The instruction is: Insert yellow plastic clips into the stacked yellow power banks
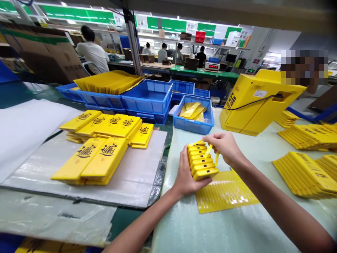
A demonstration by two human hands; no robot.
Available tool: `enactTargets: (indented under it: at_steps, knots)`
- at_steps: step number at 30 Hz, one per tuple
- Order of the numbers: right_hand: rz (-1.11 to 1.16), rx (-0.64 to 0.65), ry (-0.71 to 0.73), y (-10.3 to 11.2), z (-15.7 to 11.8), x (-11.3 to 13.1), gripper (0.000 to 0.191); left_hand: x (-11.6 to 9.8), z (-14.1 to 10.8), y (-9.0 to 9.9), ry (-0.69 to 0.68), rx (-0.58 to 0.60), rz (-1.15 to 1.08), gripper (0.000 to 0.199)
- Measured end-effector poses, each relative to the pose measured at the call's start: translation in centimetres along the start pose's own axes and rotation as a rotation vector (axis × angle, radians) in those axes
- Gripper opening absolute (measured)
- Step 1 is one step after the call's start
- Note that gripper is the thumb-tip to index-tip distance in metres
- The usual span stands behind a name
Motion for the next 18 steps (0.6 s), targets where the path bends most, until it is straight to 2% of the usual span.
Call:
enactTargets:
  at_steps: [5,11,16,18]
  knots:
    - [-0.082,0.030,0.047,-0.3,-0.4,1.2,0.046,0.0,0.0,-0.1,-0.009,-0.015,0.020,0.153]
    - [-0.164,0.038,0.122,-0.6,-0.1,1.2,0.040,0.1,0.1,-0.2,-0.012,-0.025,0.029,0.154]
    - [-0.480,0.087,0.177,0.2,1.4,2.7,0.016,0.1,0.1,-0.1,-0.019,-0.027,0.033,0.152]
    - [-0.588,0.156,0.201,1.6,2.0,3.6,0.035,0.0,0.1,0.0,-0.027,-0.013,0.045,0.152]
Point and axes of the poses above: each hand's wrist, its own z-axis towards the middle knuckle, its own y-axis out of the back of the hand, x = y × z, the point moved 4 cm from there along z, towards the middle knuckle
